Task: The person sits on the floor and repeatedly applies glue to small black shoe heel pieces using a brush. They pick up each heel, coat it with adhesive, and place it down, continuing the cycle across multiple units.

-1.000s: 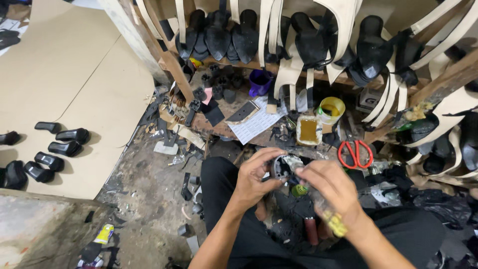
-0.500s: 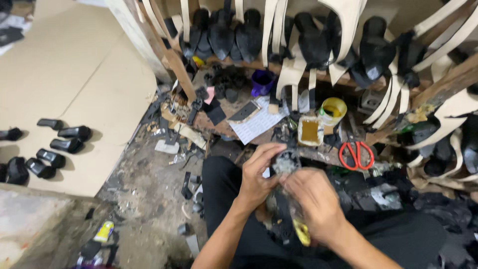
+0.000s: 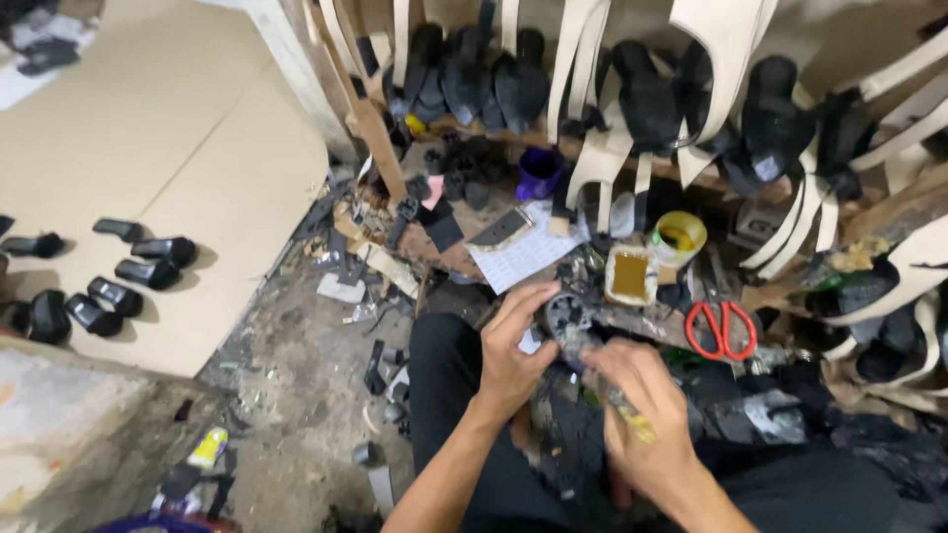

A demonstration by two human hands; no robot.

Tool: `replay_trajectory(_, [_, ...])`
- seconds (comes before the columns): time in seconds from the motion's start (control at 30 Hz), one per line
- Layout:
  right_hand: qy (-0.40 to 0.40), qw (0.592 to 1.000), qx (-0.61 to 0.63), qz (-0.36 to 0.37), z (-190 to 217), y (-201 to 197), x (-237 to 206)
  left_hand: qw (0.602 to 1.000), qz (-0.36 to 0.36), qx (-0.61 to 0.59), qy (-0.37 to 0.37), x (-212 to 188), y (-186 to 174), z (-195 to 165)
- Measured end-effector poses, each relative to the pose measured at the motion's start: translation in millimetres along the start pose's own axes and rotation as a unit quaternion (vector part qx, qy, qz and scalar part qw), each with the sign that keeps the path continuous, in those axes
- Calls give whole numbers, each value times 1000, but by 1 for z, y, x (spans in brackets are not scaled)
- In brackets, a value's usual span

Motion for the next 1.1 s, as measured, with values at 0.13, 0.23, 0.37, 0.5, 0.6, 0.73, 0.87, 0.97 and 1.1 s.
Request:
replay_trajectory(0.13, [50, 997, 16, -63, -10, -6, -7, 1000, -14, -7, -21, -2, 5, 10])
replay_trajectory(0.23, [150, 987, 42, -38, -32, 4, -8, 998, -28, 35, -54, -6, 6, 27])
replay_trajectory(0.37, [202, 971, 102, -73, -51, -6, -24, 988, -117, 92, -52, 3, -19, 71])
replay_trajectory(0.5, [313, 916, 188, -166, -99, -20, -62, 924, -218, 311, -50, 30, -74, 137])
replay_trajectory(0.6, [333, 904, 169, -205, -136, -28, -95, 928, -253, 223, -157, 54, -119, 210])
replay_trajectory(0.73, [325, 911, 138, -215, -189, -30, -145, 898, -336, 248, -136, 75, -155, 248])
replay_trajectory(0.87, [357, 916, 125, -136, -260, -21, -181, 882, -371, 235, -171, 90, -159, 261])
replay_trajectory(0.97, [367, 915, 134, -104, -303, -15, -189, 876, -347, 292, -163, 105, -151, 258])
replay_trajectory(1.1, [391, 909, 82, -122, -320, -14, -194, 873, -370, 257, -185, 113, -145, 265])
Point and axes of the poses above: each hand's wrist, its own x-axis towards the middle knuckle, its own y-axis out of the palm, z = x × y, the point moved 8 cm from there along x, towards the middle knuckle, and after that the axes turned 1 degree about -z, right-handed, at the moved point
